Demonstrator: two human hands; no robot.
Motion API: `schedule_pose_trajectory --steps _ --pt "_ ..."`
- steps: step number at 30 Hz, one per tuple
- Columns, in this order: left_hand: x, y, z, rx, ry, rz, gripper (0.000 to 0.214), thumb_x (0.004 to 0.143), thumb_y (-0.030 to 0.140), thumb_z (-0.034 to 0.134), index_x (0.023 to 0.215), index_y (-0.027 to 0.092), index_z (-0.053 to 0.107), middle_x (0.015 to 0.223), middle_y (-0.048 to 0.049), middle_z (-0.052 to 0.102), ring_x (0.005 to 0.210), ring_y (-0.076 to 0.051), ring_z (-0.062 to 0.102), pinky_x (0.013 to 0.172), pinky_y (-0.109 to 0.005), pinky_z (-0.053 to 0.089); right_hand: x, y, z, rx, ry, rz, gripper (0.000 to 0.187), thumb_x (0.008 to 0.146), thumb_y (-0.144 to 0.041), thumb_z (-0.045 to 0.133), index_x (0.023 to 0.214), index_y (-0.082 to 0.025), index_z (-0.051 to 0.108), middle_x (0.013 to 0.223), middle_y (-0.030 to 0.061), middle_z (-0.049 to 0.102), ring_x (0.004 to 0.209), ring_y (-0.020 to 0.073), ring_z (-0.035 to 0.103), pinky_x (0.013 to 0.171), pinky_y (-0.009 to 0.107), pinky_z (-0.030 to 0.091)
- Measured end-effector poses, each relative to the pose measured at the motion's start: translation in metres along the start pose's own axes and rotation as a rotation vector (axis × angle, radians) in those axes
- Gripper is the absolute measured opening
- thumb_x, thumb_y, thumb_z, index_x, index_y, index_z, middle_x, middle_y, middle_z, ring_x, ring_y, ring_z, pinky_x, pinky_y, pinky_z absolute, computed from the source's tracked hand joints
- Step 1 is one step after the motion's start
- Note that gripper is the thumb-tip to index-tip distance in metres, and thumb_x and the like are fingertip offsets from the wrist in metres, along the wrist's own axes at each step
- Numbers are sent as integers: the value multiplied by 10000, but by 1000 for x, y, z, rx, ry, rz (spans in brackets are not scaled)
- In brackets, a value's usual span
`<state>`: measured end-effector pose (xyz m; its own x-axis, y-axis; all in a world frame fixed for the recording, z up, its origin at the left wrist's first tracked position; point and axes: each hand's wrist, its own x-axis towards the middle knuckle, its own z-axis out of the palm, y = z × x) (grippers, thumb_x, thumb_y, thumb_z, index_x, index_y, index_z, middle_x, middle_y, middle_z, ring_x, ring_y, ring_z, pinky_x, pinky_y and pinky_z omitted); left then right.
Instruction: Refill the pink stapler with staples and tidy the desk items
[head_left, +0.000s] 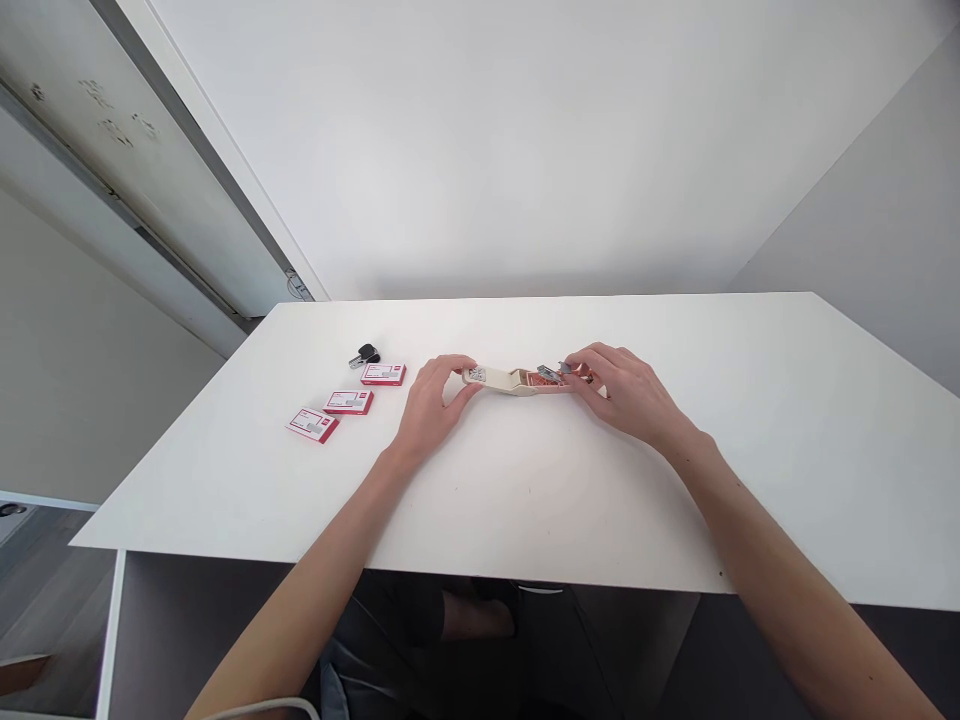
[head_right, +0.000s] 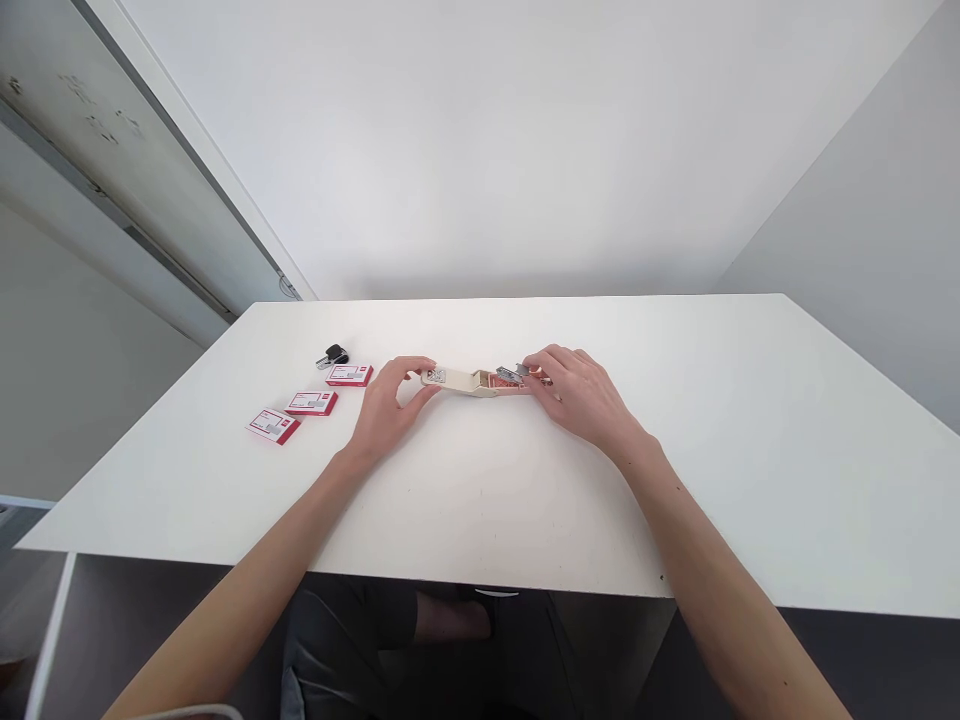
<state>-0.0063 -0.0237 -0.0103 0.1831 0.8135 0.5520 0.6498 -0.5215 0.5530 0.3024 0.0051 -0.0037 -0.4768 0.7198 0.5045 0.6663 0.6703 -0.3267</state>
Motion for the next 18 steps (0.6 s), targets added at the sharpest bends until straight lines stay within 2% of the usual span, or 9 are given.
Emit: schedule_pose_trajectory --steps 7,12,18 --pt "4 -1 -5 -144 -19 -170 281 960 412 693 1194 260 665 1235 -54 729 1034 -220 681 946 -404 543 2 -2 -3 38 2 -15 160 1072 -354 507 1045 -264 636 998 62 741 826 229 696 872 445 491" --pt "9 -4 -11 -427 24 -321 384 913 430 750 1226 247 623 1306 -91 712 1105 -228 707 1024 -430 549 3 -3 -6 62 -23 -39 174 1072 -358 509 1006 -271 644 958 59 742 841 247 676 860 456 495" --pt "12 -7 -12 -604 77 -356 427 891 437 776 1223 236 599 1378 -129 688 1189 -236 693 1056 -440 544 3 -7 -3 67 -62 -88 172 1067 -341 518 985 -256 642 917 51 720 803 223 640 824 420 489"
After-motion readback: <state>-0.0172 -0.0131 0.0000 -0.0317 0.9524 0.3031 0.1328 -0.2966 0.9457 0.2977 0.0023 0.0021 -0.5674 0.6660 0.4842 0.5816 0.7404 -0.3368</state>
